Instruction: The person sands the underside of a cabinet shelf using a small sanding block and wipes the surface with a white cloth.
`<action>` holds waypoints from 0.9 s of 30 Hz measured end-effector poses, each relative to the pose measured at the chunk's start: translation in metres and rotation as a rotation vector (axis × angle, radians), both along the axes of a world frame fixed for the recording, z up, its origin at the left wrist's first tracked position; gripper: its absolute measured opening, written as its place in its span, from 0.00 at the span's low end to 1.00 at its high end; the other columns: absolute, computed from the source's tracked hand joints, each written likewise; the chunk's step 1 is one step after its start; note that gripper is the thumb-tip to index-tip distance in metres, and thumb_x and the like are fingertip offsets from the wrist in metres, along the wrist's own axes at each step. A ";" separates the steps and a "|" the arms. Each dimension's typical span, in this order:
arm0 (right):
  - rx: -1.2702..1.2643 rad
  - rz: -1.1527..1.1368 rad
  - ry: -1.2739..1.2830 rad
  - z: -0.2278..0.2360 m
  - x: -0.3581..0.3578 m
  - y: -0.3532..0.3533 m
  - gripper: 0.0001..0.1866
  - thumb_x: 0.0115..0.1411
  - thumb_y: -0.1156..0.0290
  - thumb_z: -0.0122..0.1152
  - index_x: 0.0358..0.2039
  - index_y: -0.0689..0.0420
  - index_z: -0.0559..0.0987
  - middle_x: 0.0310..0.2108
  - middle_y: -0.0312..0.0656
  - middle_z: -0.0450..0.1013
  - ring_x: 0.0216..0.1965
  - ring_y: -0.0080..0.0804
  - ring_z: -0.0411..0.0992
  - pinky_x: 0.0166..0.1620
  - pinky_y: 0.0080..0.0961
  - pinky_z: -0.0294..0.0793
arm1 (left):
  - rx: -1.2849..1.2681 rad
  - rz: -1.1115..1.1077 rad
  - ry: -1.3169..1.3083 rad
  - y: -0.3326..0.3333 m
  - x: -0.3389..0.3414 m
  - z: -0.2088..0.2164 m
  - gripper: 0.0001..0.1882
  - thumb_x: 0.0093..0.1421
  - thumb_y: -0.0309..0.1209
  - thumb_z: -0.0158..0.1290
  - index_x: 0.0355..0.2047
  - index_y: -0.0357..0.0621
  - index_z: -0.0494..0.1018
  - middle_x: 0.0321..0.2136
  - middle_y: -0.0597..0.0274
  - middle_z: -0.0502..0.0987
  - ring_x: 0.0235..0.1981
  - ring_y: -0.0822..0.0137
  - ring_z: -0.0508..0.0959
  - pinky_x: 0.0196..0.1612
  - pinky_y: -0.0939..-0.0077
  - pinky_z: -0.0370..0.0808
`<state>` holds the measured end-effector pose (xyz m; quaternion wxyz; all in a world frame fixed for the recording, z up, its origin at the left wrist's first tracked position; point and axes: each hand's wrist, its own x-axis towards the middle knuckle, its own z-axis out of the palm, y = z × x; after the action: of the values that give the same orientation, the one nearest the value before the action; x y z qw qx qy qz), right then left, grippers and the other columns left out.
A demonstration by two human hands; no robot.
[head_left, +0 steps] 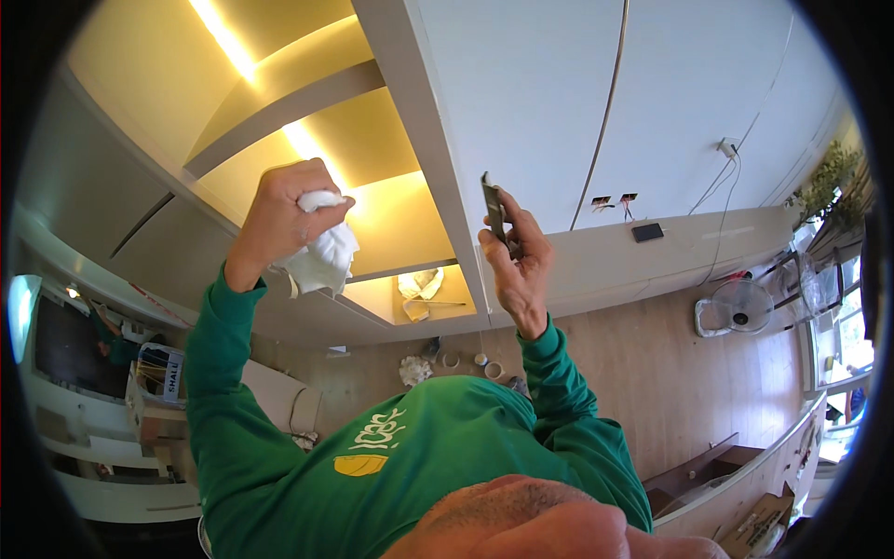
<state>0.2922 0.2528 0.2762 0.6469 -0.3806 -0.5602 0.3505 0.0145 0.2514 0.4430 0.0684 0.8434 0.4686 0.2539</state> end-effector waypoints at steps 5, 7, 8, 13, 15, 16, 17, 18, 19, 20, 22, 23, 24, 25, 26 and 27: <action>-0.015 0.311 -0.146 0.023 0.007 0.004 0.48 0.50 0.66 0.68 0.72 0.55 0.61 0.34 0.42 0.80 0.21 0.23 0.63 0.29 0.23 0.67 | -0.253 0.239 -0.155 -0.017 0.001 -0.028 0.12 0.52 0.25 0.68 0.37 0.36 0.83 0.27 0.63 0.80 0.29 0.72 0.77 0.36 0.77 0.74; 0.010 0.401 -0.211 0.030 0.005 0.021 0.58 0.48 0.64 0.69 0.75 0.57 0.47 0.33 0.46 0.82 0.20 0.30 0.66 0.29 0.28 0.68 | -0.330 0.314 -0.333 -0.020 0.002 -0.034 0.12 0.53 0.28 0.69 0.35 0.35 0.82 0.25 0.64 0.80 0.26 0.72 0.78 0.32 0.75 0.75; 0.022 0.424 -0.219 0.036 0.003 0.029 0.60 0.48 0.64 0.69 0.76 0.58 0.44 0.33 0.47 0.82 0.20 0.31 0.66 0.29 0.28 0.69 | -0.414 0.355 -0.403 -0.019 0.001 -0.034 0.11 0.54 0.29 0.68 0.35 0.35 0.82 0.25 0.64 0.80 0.27 0.72 0.78 0.33 0.75 0.75; 0.069 0.508 -0.261 0.056 -0.008 0.065 0.62 0.48 0.60 0.68 0.75 0.59 0.40 0.33 0.47 0.82 0.22 0.39 0.72 0.31 0.32 0.71 | -0.562 0.425 -0.592 -0.027 -0.002 -0.054 0.16 0.55 0.37 0.70 0.33 0.35 0.82 0.26 0.60 0.82 0.25 0.71 0.79 0.31 0.75 0.76; 0.079 0.531 -0.289 0.057 -0.011 0.070 0.62 0.48 0.59 0.69 0.76 0.57 0.40 0.33 0.48 0.82 0.23 0.41 0.73 0.32 0.33 0.71 | -0.559 0.464 -0.601 -0.035 -0.006 -0.065 0.14 0.55 0.35 0.69 0.33 0.36 0.83 0.26 0.61 0.82 0.26 0.70 0.80 0.31 0.75 0.76; 0.072 0.534 -0.299 0.056 -0.011 0.070 0.62 0.48 0.59 0.69 0.76 0.57 0.40 0.34 0.48 0.82 0.23 0.40 0.73 0.31 0.32 0.71 | -0.569 0.478 -0.619 -0.039 -0.005 -0.066 0.14 0.55 0.36 0.68 0.33 0.36 0.82 0.26 0.61 0.82 0.26 0.70 0.80 0.32 0.75 0.76; 0.065 0.536 -0.309 0.054 -0.011 0.069 0.62 0.48 0.59 0.69 0.76 0.56 0.41 0.34 0.48 0.82 0.23 0.40 0.73 0.31 0.31 0.71 | -0.579 0.492 -0.636 -0.042 -0.005 -0.067 0.14 0.55 0.36 0.68 0.33 0.36 0.82 0.26 0.61 0.82 0.26 0.70 0.80 0.32 0.75 0.76; 0.058 0.539 -0.267 0.049 -0.010 0.065 0.59 0.49 0.61 0.69 0.75 0.56 0.44 0.34 0.48 0.82 0.22 0.37 0.72 0.30 0.30 0.70 | -0.566 0.534 -0.678 -0.045 -0.005 -0.069 0.13 0.56 0.34 0.66 0.34 0.35 0.82 0.27 0.60 0.82 0.26 0.70 0.81 0.32 0.75 0.76; 0.050 0.540 -0.228 0.039 -0.005 0.058 0.57 0.49 0.62 0.70 0.75 0.56 0.48 0.33 0.47 0.81 0.22 0.35 0.70 0.30 0.28 0.69 | -0.554 0.572 -0.722 -0.047 -0.005 -0.073 0.12 0.56 0.33 0.65 0.34 0.35 0.82 0.27 0.60 0.82 0.27 0.69 0.81 0.33 0.75 0.77; 0.042 0.539 -0.188 0.029 -0.003 0.051 0.55 0.50 0.63 0.70 0.75 0.56 0.51 0.33 0.47 0.81 0.21 0.32 0.69 0.29 0.27 0.69 | -0.542 0.610 -0.765 -0.048 -0.007 -0.076 0.12 0.56 0.32 0.63 0.35 0.35 0.82 0.27 0.59 0.82 0.27 0.69 0.81 0.33 0.75 0.77; -0.006 0.613 -0.078 -0.003 -0.009 0.037 0.46 0.51 0.66 0.70 0.70 0.58 0.62 0.32 0.46 0.80 0.20 0.28 0.66 0.27 0.25 0.66 | -0.564 0.559 -1.025 -0.050 -0.018 -0.098 0.12 0.55 0.30 0.61 0.36 0.33 0.81 0.29 0.58 0.83 0.29 0.69 0.81 0.35 0.75 0.78; -0.033 0.642 -0.023 -0.018 -0.012 0.032 0.42 0.52 0.67 0.70 0.68 0.59 0.67 0.32 0.45 0.80 0.20 0.26 0.64 0.26 0.24 0.65 | -0.576 0.523 -1.152 -0.050 -0.022 -0.109 0.12 0.54 0.28 0.59 0.37 0.33 0.81 0.30 0.58 0.83 0.30 0.69 0.81 0.37 0.75 0.78; -0.085 0.654 0.023 -0.030 -0.015 0.027 0.38 0.53 0.68 0.70 0.65 0.59 0.71 0.32 0.44 0.79 0.20 0.25 0.63 0.26 0.24 0.64 | -0.575 0.501 -1.111 -0.049 -0.021 -0.116 0.12 0.54 0.26 0.58 0.38 0.33 0.81 0.31 0.57 0.83 0.32 0.68 0.82 0.38 0.75 0.78; -0.139 0.662 0.072 -0.037 -0.021 0.021 0.34 0.54 0.68 0.69 0.62 0.59 0.74 0.32 0.44 0.79 0.20 0.23 0.62 0.26 0.24 0.64 | -0.576 0.477 -1.066 -0.048 -0.015 -0.123 0.13 0.53 0.24 0.56 0.39 0.32 0.81 0.32 0.57 0.83 0.34 0.68 0.82 0.40 0.75 0.79; -0.193 0.668 0.121 -0.043 -0.025 0.018 0.30 0.54 0.69 0.69 0.59 0.59 0.78 0.32 0.43 0.79 0.20 0.22 0.61 0.26 0.24 0.63 | -0.578 0.452 -1.021 -0.048 -0.007 -0.128 0.14 0.53 0.22 0.55 0.40 0.32 0.81 0.34 0.56 0.83 0.35 0.68 0.82 0.42 0.75 0.79; -0.153 0.604 0.040 -0.036 -0.026 0.014 0.29 0.55 0.68 0.69 0.58 0.58 0.78 0.31 0.43 0.78 0.20 0.24 0.62 0.26 0.24 0.64 | -0.536 0.422 -0.995 -0.050 0.005 -0.129 0.15 0.54 0.22 0.55 0.42 0.32 0.81 0.34 0.56 0.84 0.37 0.68 0.82 0.44 0.75 0.79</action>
<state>0.2665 0.2664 0.2403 0.4938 -0.2376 -0.6072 0.5754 0.0195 0.2017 0.3140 0.4377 0.4656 0.5852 0.4991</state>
